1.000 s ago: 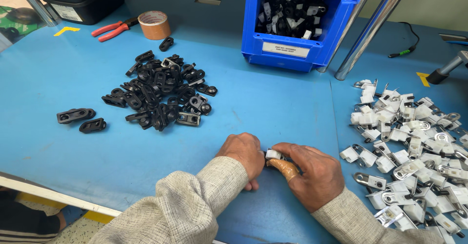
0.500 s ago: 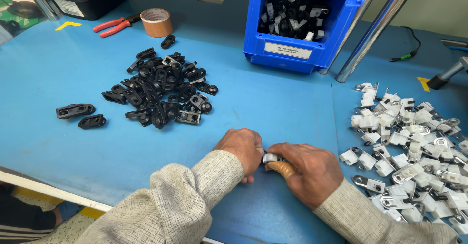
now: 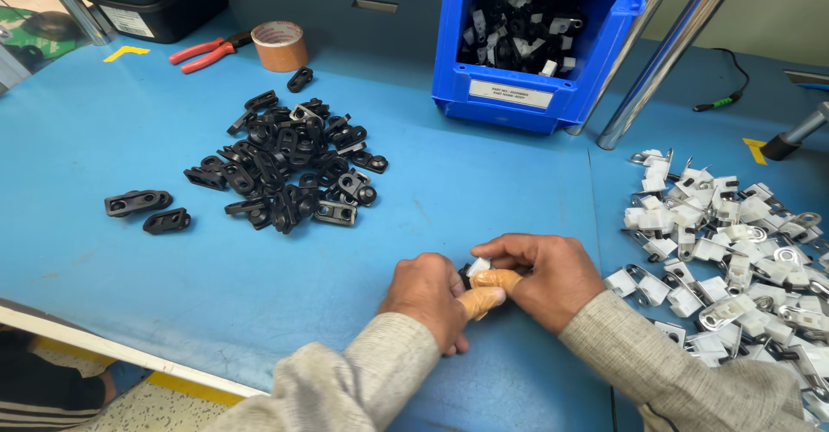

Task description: The person picks black rubber grommets from a pile and presses them one at a time into metal bracket housings, then places the assembled clamps onto a growing pile of finished white brackets on the right side of the workbench, repeating the assembly cycle throughout the clip.

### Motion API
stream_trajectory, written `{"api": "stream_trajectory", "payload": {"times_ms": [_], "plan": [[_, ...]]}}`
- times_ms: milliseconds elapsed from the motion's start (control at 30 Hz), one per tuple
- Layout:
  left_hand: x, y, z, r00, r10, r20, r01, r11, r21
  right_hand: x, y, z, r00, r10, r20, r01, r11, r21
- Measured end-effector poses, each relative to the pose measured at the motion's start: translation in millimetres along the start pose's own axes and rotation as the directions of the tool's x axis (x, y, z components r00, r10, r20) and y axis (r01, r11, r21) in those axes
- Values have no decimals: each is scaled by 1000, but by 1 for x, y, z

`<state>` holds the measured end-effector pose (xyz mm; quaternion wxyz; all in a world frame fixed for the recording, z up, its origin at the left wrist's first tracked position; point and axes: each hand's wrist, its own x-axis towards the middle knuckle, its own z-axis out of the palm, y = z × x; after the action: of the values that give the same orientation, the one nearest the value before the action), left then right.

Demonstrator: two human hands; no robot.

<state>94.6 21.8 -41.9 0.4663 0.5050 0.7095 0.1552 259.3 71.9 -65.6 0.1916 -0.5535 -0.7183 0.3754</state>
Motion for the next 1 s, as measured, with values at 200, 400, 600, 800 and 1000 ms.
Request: {"api": "stream_trajectory", "payload": {"times_ms": [200, 400, 600, 800, 1000], "plan": [[6, 4, -1, 998, -60, 13, 60, 996, -64, 10, 17, 3, 997, 60, 54, -68, 985, 161], [2, 6, 0, 995, -96, -20, 93, 989, -111, 9, 16, 5, 998, 48, 32, -53, 982, 179], [-3, 9, -1, 992, -123, -23, 120, 987, -111, 2, 11, 11, 996, 72, -57, -69, 996, 53], [-1, 9, -5, 996, -86, 17, 87, 994, -61, 6, 14, 11, 1000, 6, -24, -2, 990, 144], [5, 6, -7, 997, -60, 45, 67, 985, -158, 8, 15, 8, 998, 56, -16, -54, 993, 107]]}}
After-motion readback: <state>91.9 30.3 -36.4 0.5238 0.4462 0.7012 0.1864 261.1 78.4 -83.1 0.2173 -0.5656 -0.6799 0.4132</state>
